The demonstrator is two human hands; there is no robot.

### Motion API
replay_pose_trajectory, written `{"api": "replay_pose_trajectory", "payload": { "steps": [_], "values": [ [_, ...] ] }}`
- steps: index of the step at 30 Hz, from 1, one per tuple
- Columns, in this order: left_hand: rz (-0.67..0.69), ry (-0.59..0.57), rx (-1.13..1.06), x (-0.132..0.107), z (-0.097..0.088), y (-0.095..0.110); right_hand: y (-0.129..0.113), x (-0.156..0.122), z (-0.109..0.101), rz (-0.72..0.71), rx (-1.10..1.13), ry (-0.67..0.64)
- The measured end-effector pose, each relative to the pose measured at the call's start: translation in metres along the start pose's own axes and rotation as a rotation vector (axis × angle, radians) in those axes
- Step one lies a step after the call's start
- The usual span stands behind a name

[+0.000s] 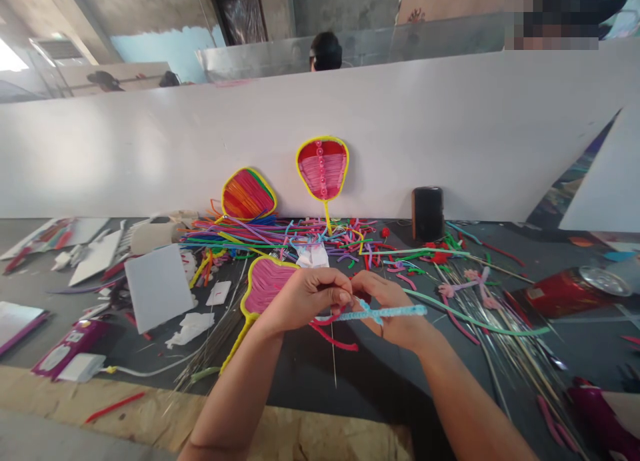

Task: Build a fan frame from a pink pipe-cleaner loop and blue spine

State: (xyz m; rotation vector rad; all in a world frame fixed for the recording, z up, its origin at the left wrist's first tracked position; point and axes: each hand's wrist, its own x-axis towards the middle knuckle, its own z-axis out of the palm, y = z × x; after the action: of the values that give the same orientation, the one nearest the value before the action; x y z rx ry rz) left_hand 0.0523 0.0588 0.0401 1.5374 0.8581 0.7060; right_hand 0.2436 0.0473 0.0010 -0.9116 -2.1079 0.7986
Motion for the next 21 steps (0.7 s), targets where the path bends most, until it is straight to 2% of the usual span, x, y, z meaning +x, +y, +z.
{"api": "replay_pose_trajectory", "payload": {
  "steps": [4,8,10,12,14,16,19,21],
  "values": [
    [0.05,0.04,0.084,-0.001,0.002,0.0,0.001,0.002,0.009,0.146,0.34,-0.105],
    [0.071,0.069,0.209,-0.005,0.005,0.004,0.003,0.004,0.015,0.225,0.651,-0.092],
    [0.107,0.098,0.32,-0.006,0.005,0.007,0.004,0.004,0.014,0.235,0.657,-0.051],
    [0.151,0.114,0.405,-0.008,0.005,0.009,0.005,0.005,0.012,0.207,0.559,0.037],
    [0.171,0.113,0.425,-0.008,0.005,0.009,0.004,0.005,0.012,0.167,0.5,0.13],
    [0.158,0.111,0.385,-0.008,0.005,0.009,0.004,0.005,0.014,0.16,0.585,0.187],
    [0.129,0.121,0.31,-0.009,0.003,0.009,0.007,0.003,0.016,0.207,0.711,0.195],
    [0.114,0.133,0.291,-0.009,0.001,0.01,0.011,0.0,0.011,0.185,0.598,0.168]
  ]
}}
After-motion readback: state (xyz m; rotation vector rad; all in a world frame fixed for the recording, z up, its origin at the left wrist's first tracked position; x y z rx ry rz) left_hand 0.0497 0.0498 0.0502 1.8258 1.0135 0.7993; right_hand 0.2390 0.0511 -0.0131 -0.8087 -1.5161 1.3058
